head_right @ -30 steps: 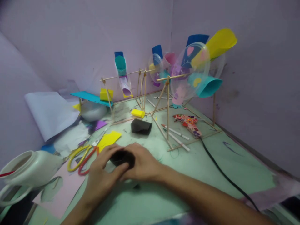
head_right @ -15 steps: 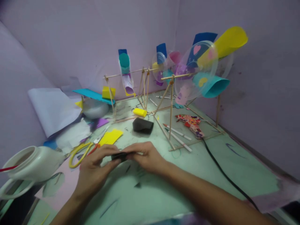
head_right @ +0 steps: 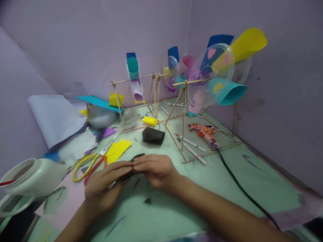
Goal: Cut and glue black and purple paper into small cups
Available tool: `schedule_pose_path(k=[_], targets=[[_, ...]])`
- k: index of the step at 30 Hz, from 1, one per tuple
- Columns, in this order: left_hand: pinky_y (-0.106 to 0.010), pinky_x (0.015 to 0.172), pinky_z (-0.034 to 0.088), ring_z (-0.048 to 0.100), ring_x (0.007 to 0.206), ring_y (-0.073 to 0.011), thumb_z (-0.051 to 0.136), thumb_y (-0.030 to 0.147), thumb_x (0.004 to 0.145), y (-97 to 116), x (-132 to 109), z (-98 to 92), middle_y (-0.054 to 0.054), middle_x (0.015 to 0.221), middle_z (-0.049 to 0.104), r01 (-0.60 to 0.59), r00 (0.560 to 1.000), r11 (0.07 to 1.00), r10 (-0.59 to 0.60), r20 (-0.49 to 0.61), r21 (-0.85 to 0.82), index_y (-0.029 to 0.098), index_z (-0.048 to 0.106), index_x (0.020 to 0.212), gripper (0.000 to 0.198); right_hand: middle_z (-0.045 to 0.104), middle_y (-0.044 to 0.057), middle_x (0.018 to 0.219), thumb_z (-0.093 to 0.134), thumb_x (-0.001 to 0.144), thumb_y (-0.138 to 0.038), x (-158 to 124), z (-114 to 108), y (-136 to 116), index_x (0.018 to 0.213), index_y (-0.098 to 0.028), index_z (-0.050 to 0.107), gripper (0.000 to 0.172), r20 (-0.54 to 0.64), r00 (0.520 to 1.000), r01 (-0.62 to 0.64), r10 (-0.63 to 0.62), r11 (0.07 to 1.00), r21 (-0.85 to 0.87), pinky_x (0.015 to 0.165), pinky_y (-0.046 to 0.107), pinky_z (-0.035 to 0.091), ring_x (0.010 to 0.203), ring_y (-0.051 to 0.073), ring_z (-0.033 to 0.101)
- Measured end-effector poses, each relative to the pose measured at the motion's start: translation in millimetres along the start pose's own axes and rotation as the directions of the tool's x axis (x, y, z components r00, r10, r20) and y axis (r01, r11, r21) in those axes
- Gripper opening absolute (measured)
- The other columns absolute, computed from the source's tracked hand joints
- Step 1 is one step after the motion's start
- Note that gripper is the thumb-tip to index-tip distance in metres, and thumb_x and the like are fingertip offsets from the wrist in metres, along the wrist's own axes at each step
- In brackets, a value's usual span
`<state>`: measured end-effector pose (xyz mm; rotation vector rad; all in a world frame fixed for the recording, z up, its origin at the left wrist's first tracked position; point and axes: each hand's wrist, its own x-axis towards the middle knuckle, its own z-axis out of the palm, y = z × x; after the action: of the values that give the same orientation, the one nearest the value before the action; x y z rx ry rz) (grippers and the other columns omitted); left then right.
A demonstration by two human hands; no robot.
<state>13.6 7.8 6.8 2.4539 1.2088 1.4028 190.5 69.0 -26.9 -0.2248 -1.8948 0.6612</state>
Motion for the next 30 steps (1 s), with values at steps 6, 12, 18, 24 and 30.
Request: schedule_pose_path(k=[6, 12, 18, 24, 30], targets=[[-0.024, 0.063, 0.057, 0.070, 0.073, -0.0176, 0.055, 0.004, 0.071, 1, 0, -5.0, -0.008, 0.083, 0.074, -0.124, 0.992, 0.978, 0.129, -0.018, 0.170, 0.020, 0.069, 0.088, 0.027, 0.071, 0.009, 0.087, 0.045, 0.079, -0.006, 3, -1, -3, 0.093, -0.020, 0.064, 0.027, 0.025, 0.998, 0.063, -0.062, 0.997, -0.035, 0.078, 0.030, 0.053, 0.090, 0.017, 0.066], [-0.026, 0.062, 0.058, 0.070, 0.072, -0.0179, 0.056, 0.004, 0.070, 2, -1, -7.5, -0.009, 0.084, 0.074, -0.162, 0.986, 0.966, 0.168, -0.016, 0.202, 0.020, 0.069, 0.088, 0.028, 0.070, 0.011, 0.093, 0.042, 0.083, -0.010, 3, 0, -3, 0.097, -0.019, 0.064, 0.027, 0.036, 0.995, 0.096, -0.094, 0.993, -0.072, 0.080, 0.032, 0.053, 0.093, 0.017, 0.065], [-0.025, 0.063, 0.057, 0.069, 0.073, -0.0170, 0.054, 0.002, 0.071, 2, 0, -7.5, -0.010, 0.081, 0.073, -0.144, 0.989, 0.976, 0.147, -0.007, 0.163, 0.017, 0.068, 0.084, 0.024, 0.071, 0.013, 0.086, 0.047, 0.081, -0.010, 0, 1, 0, 0.095, -0.016, 0.064, 0.023, 0.015, 0.988, 0.151, -0.151, 0.986, -0.063, 0.078, 0.032, 0.054, 0.090, 0.019, 0.066], [-0.025, 0.071, 0.057, 0.069, 0.078, -0.0182, 0.059, 0.001, 0.069, -11, -5, -11.3, -0.012, 0.087, 0.073, -0.114, 0.991, 0.965, 0.127, -0.041, 0.236, 0.016, 0.068, 0.085, 0.023, 0.065, 0.011, 0.108, 0.055, 0.070, -0.006, 4, -6, -10, 0.099, -0.020, 0.064, 0.033, 0.038, 0.999, 0.030, -0.025, 0.990, -0.139, 0.089, 0.039, 0.047, 0.103, 0.022, 0.058], [-0.028, 0.073, 0.056, 0.069, 0.078, -0.0170, 0.057, 0.002, 0.071, -12, -7, -12.5, -0.007, 0.088, 0.073, -0.168, 0.979, 0.951, 0.192, -0.069, 0.260, 0.020, 0.067, 0.089, 0.028, 0.053, 0.014, 0.123, 0.064, 0.071, -0.029, 9, -11, -1, 0.116, -0.019, 0.051, 0.048, 0.012, 0.756, -0.601, 0.655, 0.686, 0.411, 0.086, 0.042, 0.046, 0.109, 0.025, 0.053]])
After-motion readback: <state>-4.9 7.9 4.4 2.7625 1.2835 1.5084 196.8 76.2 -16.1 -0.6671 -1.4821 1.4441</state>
